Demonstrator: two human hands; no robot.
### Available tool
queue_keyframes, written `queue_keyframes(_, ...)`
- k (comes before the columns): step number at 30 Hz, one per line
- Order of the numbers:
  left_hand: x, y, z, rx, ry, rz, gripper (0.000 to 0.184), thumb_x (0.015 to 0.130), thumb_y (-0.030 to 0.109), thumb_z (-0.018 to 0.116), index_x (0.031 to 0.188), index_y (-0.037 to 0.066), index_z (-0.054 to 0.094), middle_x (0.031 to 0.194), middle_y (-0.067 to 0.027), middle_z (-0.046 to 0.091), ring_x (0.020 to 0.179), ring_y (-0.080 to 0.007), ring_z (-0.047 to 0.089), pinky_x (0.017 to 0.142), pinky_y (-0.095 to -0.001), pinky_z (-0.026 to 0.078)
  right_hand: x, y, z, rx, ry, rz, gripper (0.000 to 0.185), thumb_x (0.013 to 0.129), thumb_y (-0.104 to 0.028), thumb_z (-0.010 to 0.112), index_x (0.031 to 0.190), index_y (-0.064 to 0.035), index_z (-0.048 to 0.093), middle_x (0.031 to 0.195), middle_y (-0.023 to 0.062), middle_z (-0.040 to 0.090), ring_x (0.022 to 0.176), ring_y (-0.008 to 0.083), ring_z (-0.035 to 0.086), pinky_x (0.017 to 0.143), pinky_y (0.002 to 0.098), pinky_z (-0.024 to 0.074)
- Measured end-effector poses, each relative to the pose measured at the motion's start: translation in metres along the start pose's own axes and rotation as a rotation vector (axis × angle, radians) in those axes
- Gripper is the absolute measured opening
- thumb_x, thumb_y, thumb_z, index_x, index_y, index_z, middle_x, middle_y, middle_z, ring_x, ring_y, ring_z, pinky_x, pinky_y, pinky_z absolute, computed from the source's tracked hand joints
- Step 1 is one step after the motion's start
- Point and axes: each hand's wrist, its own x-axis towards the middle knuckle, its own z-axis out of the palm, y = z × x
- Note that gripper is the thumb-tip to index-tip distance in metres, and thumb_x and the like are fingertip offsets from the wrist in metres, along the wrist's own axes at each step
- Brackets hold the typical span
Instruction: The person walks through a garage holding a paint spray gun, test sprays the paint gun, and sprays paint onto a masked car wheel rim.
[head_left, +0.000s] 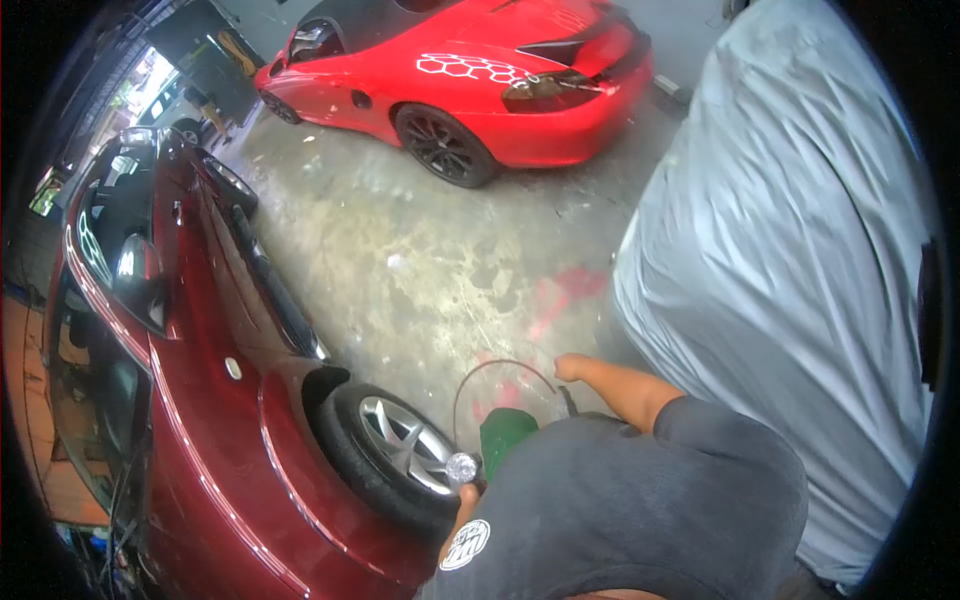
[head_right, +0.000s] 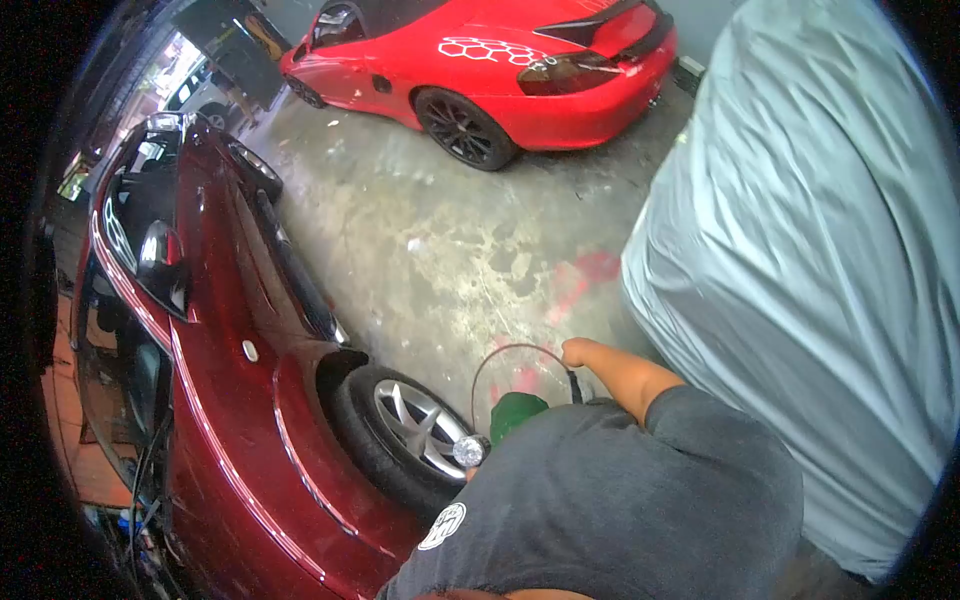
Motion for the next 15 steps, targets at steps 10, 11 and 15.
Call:
queue_keyframes(10, 0.182, 0.276, 0.067, 0.131, -0.069, 0.199, 0.02, 0.092, 0.018, 0.052, 0.093, 0.001, 0.061, 0.073, -0.0134, 0.059, 0.06, -0.0275, 0.062, 0.051, -0.0429, 0.047, 0.115, 0.026, -0.116, 0.171, 0.071, -0.002, 0.041, 0.091, -0.037, 0.059, 0.11, -0.0028, 0.072, 0.113, 0.0249, 0.068, 0.109, 0.0417, 0.063, 0.097, 0.0484, 0.0472)
queue_keyframes(11, 0.183, 0.321, 0.086, 0.173, -0.118, 0.286, 0.018, 0.092, 0.016, 0.052, 0.093, 0.001, 0.061, 0.072, -0.0117, 0.058, 0.06, -0.0265, 0.063, 0.049, -0.0424, 0.046, 0.126, 0.039, -0.131, 0.193, 0.059, 0.023, 0.041, 0.092, -0.037, 0.058, 0.112, -0.0032, 0.071, 0.114, 0.0243, 0.068, 0.108, 0.0415, 0.063, 0.097, 0.0484, 0.047)
queue_keyframes(15, 0.25, 0.446, 0.133, 0.67, -0.25, 0.399, 0.024, 0.087, 0.011, 0.058, 0.103, -0.007, 0.057, 0.1, -0.0186, 0.061, 0.081, -0.0314, 0.066, 0.068, -0.0432, 0.059, 0.114, 0.047, -0.181, 0.184, 0.034, 0.206, 0.041, 0.093, -0.037, 0.058, 0.116, -0.0046, 0.069, 0.113, 0.0221, 0.069, 0.107, 0.0398, 0.064, 0.095, 0.0479, 0.0476)
